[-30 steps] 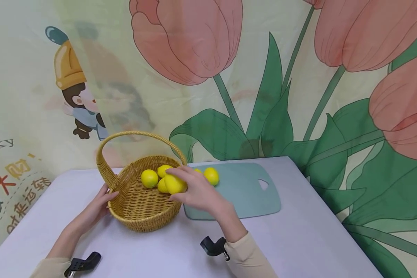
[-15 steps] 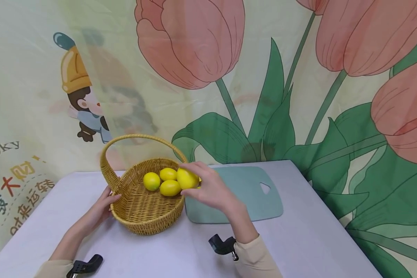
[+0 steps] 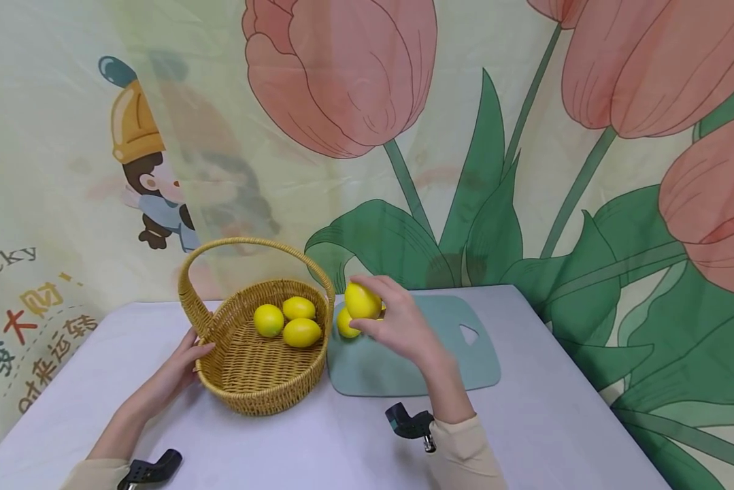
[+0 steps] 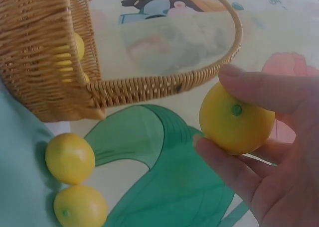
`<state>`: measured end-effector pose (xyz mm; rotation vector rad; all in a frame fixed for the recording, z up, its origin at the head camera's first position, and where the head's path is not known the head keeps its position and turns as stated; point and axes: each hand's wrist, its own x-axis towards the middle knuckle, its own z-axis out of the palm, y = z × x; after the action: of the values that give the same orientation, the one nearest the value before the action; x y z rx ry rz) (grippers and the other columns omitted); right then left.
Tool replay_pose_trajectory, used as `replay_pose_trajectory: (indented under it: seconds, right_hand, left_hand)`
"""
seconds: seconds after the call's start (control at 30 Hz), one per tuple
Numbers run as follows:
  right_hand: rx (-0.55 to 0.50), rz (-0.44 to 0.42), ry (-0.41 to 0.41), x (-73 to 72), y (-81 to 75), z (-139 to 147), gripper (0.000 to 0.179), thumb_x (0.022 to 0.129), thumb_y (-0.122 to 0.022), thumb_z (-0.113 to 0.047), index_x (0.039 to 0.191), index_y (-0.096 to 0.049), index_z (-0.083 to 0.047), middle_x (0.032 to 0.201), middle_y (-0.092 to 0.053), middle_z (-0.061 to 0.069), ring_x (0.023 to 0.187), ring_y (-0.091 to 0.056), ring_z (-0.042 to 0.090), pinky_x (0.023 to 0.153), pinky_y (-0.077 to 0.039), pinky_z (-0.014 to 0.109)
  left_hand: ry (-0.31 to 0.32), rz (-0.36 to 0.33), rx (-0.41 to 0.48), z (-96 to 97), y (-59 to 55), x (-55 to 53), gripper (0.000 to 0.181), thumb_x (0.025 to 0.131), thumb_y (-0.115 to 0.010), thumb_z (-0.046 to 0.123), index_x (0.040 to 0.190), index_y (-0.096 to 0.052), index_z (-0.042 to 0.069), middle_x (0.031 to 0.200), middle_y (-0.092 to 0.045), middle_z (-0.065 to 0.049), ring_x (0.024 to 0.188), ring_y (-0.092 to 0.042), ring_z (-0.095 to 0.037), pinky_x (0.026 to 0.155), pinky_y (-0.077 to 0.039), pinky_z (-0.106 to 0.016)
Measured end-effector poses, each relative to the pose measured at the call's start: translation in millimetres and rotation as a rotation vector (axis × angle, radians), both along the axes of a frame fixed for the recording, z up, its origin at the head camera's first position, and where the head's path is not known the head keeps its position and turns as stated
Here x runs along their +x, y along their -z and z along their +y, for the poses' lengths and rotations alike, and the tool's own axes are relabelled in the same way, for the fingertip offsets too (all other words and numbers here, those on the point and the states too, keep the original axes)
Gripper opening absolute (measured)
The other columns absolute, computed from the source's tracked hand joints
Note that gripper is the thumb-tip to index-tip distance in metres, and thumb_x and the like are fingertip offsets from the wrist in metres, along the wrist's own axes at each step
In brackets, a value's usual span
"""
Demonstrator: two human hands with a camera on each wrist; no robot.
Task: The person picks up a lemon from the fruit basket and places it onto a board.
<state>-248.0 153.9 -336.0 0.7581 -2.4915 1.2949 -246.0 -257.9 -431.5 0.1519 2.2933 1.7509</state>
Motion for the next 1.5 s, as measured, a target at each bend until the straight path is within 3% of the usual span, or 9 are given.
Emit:
replay_pose_trajectory:
  seconds: [0.33,0.67,1.0,1.23,1.5]
  right_hand:
    - [0.079,-0.014,0.149,-9.8,4.7,22.9,0.064,0.082,-0.081,-0.014,0.141,-0.055,-0.020,0.136,-0.057,0.008,0.110,-0.059,0.029,0.084,-0.060,0.038]
    - [0.140,-0.099,0.235,-26.4,20.2,45.8,0.064,0.084,-0.079,-0.019,0.143,-0.053,-0.019,0.142,-0.055,0.012,0.114,-0.056,0.032,0.090,-0.054,0.047]
    - [0.181,-0.207,0.250,-55.9,66.5,55.2,0.065,0.085,-0.076,-0.019,0.145,-0.050,-0.014,0.146,-0.053,0.014,0.123,-0.054,0.034,0.103,-0.046,0.054]
    - [0.183,-0.198,0.209,-70.9,83.4,56.5,0.066,0.084,-0.075,-0.014,0.145,-0.050,-0.008,0.149,-0.051,0.015,0.134,-0.048,0.037,0.111,-0.039,0.057]
    - [0.184,-0.253,0.220,-75.1,98.6,59.0,0.066,0.082,-0.075,-0.014,0.144,-0.051,-0.009,0.149,-0.050,0.017,0.136,-0.047,0.038,0.112,-0.037,0.058]
  left_hand:
    - [0.003,0.002,-0.001,1.2,0.1,-0.1,0.078,0.106,-0.038,0.040,0.157,0.020,0.032,0.168,0.005,-0.016,0.153,-0.007,-0.044,0.121,-0.018,-0.060]
    - [0.005,-0.007,0.000,2.3,-1.4,-0.5,0.079,0.105,-0.038,0.041,0.156,0.021,0.031,0.168,0.006,-0.018,0.153,-0.008,-0.044,0.121,-0.018,-0.058]
    - [0.004,-0.021,-0.004,1.1,-1.4,-0.2,0.080,0.105,-0.038,0.041,0.156,0.023,0.029,0.167,0.002,-0.021,0.153,-0.011,-0.044,0.122,-0.016,-0.058]
    - [0.000,-0.012,0.011,-0.1,-1.1,-0.6,0.081,0.105,-0.039,0.040,0.156,0.023,0.028,0.167,0.005,-0.020,0.153,-0.010,-0.044,0.121,-0.017,-0.057]
    - [-0.010,-0.011,-0.002,0.9,-0.4,-0.5,0.082,0.104,-0.040,0.038,0.157,0.022,0.026,0.167,0.002,-0.021,0.152,-0.015,-0.045,0.121,-0.016,-0.060]
